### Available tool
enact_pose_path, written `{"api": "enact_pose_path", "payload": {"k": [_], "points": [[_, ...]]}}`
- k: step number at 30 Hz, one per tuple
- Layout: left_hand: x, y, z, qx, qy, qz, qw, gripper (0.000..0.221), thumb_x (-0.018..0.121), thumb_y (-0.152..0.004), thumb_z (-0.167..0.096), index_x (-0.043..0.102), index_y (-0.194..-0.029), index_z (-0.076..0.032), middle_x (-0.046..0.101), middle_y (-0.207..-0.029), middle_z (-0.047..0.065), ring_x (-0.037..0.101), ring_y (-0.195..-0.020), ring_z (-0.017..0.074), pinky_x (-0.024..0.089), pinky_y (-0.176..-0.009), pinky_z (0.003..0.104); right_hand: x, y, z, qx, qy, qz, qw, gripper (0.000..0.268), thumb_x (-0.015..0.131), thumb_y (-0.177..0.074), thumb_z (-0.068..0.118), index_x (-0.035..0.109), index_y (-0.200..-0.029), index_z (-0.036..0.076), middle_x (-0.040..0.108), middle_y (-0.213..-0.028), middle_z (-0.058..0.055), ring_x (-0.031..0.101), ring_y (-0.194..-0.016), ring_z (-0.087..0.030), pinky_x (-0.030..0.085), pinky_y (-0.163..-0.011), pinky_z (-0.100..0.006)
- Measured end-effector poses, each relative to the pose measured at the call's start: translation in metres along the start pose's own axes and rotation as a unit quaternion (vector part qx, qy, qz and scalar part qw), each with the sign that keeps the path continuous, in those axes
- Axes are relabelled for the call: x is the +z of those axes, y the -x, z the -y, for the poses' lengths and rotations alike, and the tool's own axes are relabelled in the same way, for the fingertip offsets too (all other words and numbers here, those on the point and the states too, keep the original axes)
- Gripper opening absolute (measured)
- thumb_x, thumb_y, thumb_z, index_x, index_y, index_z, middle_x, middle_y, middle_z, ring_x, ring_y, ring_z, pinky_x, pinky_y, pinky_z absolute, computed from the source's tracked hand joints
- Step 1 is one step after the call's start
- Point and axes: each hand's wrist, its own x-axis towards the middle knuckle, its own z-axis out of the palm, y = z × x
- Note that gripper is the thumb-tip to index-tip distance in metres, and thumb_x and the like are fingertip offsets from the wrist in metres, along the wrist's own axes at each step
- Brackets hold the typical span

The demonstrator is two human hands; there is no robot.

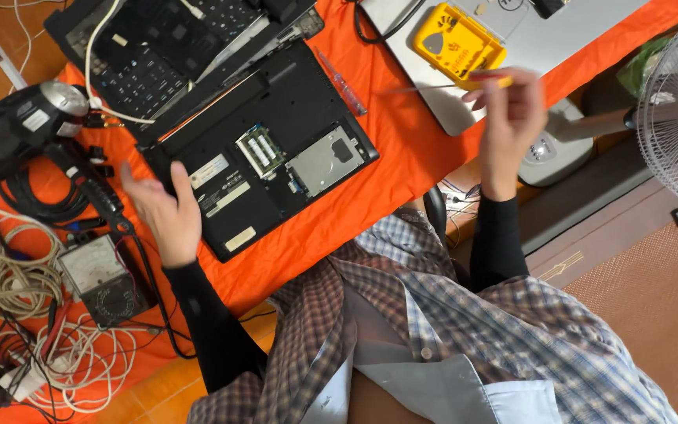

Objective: The recorder uses a screwdriver to work on internal laptop components, including the optical drive and motherboard.

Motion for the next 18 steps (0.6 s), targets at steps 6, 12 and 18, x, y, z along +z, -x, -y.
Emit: {"api": "enact_pose_path", "payload": {"k": [6,12,18], "points": [[0.019,0.069,-0.01,-0.026,0.133,-0.053,0.989,0.065,0.058,-0.117,-0.018,0.018,-0.161,0.007,0.043,-0.153,0.028,0.046,-0.143,0.0337,0.033,-0.123,0.045,-0.068,-0.034,-0.045,-0.036,-0.151,-0.106,0.982,0.019,0.045,-0.127,0.025,0.047,-0.125,0.006,0.059,-0.096,-0.01,0.07,-0.089,-0.022,0.055,-0.064,-0.034],[0.027,0.084,-0.034,-0.08,0.164,-0.108,0.977,0.053,0.047,-0.118,-0.013,0.021,-0.161,0.004,0.042,-0.16,0.025,0.044,-0.146,0.0332,0.033,-0.128,0.043,-0.12,-0.058,-0.104,-0.062,-0.236,-0.129,0.961,0.033,0.044,-0.127,0.027,0.042,-0.155,0.01,0.059,-0.097,-0.02,0.053,-0.072,-0.021,0.041,-0.059,-0.031],[0.024,0.083,-0.047,-0.105,0.125,-0.087,0.983,0.053,0.043,-0.116,-0.016,0.023,-0.161,0.004,0.04,-0.16,0.025,0.042,-0.148,0.0328,0.03,-0.128,0.044,-0.108,-0.088,-0.105,-0.059,-0.221,-0.127,0.965,0.03,0.044,-0.121,0.03,0.042,-0.146,0.013,0.058,-0.093,-0.02,0.051,-0.069,-0.024,0.041,-0.061,-0.033]]}}
